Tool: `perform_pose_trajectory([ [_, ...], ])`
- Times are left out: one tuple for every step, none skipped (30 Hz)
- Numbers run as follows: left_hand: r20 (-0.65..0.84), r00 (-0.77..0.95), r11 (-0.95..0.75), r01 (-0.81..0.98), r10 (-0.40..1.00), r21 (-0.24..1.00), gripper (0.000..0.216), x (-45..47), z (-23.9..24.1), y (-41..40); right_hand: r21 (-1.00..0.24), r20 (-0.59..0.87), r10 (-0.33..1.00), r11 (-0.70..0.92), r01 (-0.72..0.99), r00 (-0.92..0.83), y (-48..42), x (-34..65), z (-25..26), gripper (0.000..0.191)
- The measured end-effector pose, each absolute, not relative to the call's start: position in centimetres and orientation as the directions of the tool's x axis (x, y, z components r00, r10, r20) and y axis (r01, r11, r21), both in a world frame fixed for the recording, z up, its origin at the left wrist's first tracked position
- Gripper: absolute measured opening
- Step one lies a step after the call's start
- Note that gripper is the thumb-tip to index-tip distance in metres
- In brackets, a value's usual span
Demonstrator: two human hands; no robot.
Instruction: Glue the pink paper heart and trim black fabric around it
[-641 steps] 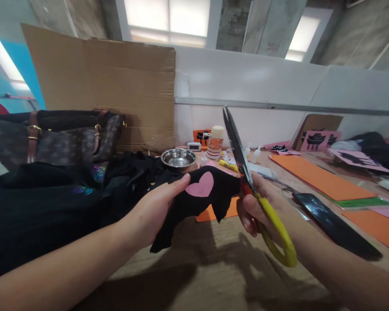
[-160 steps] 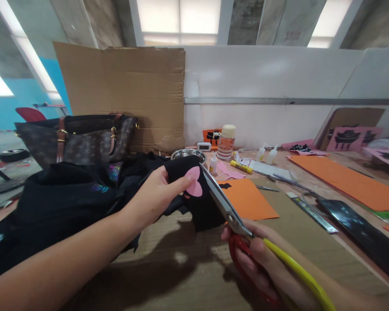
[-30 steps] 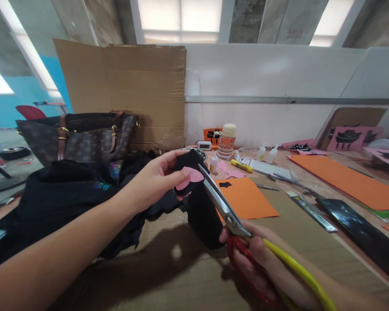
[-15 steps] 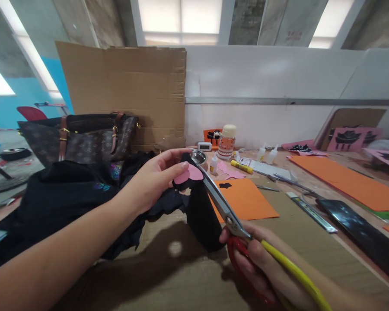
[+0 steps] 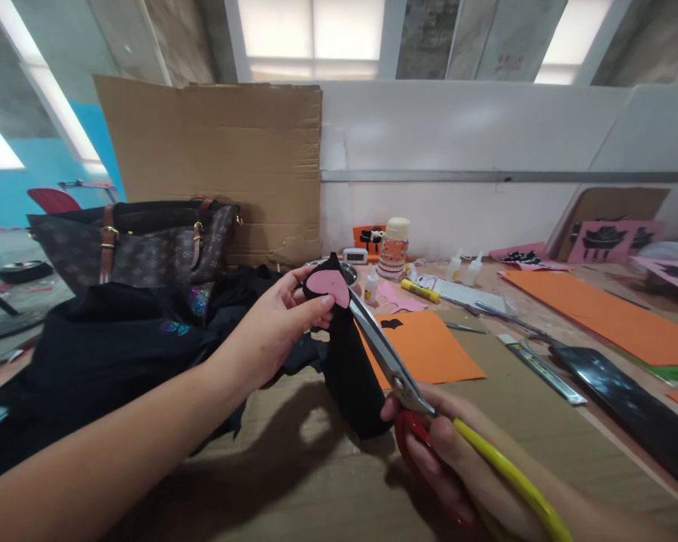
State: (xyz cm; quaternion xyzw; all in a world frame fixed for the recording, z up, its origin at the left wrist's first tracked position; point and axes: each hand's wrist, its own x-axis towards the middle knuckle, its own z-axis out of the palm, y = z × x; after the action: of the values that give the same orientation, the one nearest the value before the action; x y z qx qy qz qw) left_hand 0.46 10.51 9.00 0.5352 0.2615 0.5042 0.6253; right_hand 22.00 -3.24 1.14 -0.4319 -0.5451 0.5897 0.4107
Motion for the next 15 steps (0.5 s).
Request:
perform_pose_trajectory([
  [0.198, 0.365, -0.060, -0.357, 0.910, 0.932, 0.044, 0.5, 9.1, 10.5, -0.996, -0.075, 0.953, -0.083, -0.015, -0.293, -3.3, 22.0, 1.2, 0.073],
  [0.185, 0.381, -0.041, -0.355, 0.906, 0.934, 0.039, 0.5, 9.1, 10.4, -0.996, -0.081, 0.952, -0.091, -0.018, -0.296, -3.3, 22.0, 1.2, 0.074],
  [0.180, 0.391, -0.032, -0.355, 0.903, 0.934, 0.036, 0.6, 9.1, 10.2, -0.995, -0.085, 0.950, -0.094, -0.017, -0.300, -3.3, 22.0, 1.1, 0.074],
  [0.178, 0.392, -0.031, -0.353, 0.902, 0.935, 0.033, 0.6, 9.0, 10.1, -0.995, -0.087, 0.950, -0.096, -0.015, -0.300, -3.3, 22.0, 1.0, 0.074],
  [0.180, 0.387, -0.037, -0.350, 0.904, 0.936, 0.032, 0.5, 9.0, 10.0, -0.996, -0.083, 0.950, -0.092, -0.014, -0.300, -3.4, 22.0, 0.9, 0.074],
  [0.183, 0.381, -0.044, -0.346, 0.906, 0.937, 0.031, 0.5, 8.9, 9.9, -0.996, -0.075, 0.950, -0.083, -0.016, -0.302, -3.4, 22.1, 0.8, 0.074],
  [0.188, 0.377, -0.051, -0.344, 0.907, 0.938, 0.030, 0.5, 8.8, 9.8, -0.997, -0.070, 0.950, -0.079, -0.018, -0.303, -3.4, 22.1, 0.7, 0.074],
  [0.191, 0.375, -0.056, -0.342, 0.907, 0.938, 0.029, 0.5, 8.8, 9.7, -0.997, -0.072, 0.950, -0.081, -0.017, -0.303, -3.4, 22.2, 0.6, 0.073],
  [0.195, 0.374, -0.059, -0.345, 0.907, 0.937, 0.029, 0.5, 8.8, 9.6, -0.996, -0.078, 0.952, -0.085, -0.011, -0.296, -3.4, 22.2, 0.6, 0.073],
  [0.196, 0.372, -0.058, -0.353, 0.907, 0.934, 0.028, 0.5, 8.9, 9.5, -0.996, -0.085, 0.952, -0.089, -0.001, -0.293, -3.4, 22.2, 0.6, 0.073],
  [0.195, 0.367, -0.053, -0.363, 0.910, 0.930, 0.027, 0.5, 9.0, 9.5, -0.996, -0.091, 0.951, -0.093, 0.008, -0.294, -3.5, 22.2, 0.6, 0.073],
  [0.188, 0.356, -0.044, -0.376, 0.916, 0.926, 0.027, 0.5, 9.1, 9.5, -0.995, -0.094, 0.951, -0.095, 0.011, -0.293, -3.5, 22.2, 0.7, 0.073],
  [0.177, 0.344, -0.032, -0.387, 0.922, 0.921, 0.027, 0.6, 9.2, 9.4, -0.996, -0.092, 0.951, -0.093, 0.011, -0.297, -3.5, 22.2, 0.7, 0.074],
  [0.166, 0.338, -0.020, -0.395, 0.927, 0.918, 0.028, 0.6, 9.3, 9.4, -0.996, -0.091, 0.949, -0.093, 0.008, -0.302, -3.5, 22.2, 0.7, 0.074],
  [0.160, 0.338, -0.013, -0.397, 0.928, 0.918, 0.030, 0.6, 9.3, 9.4, -0.995, -0.095, 0.947, -0.099, 0.005, -0.308, -3.6, 22.2, 0.6, 0.074],
])
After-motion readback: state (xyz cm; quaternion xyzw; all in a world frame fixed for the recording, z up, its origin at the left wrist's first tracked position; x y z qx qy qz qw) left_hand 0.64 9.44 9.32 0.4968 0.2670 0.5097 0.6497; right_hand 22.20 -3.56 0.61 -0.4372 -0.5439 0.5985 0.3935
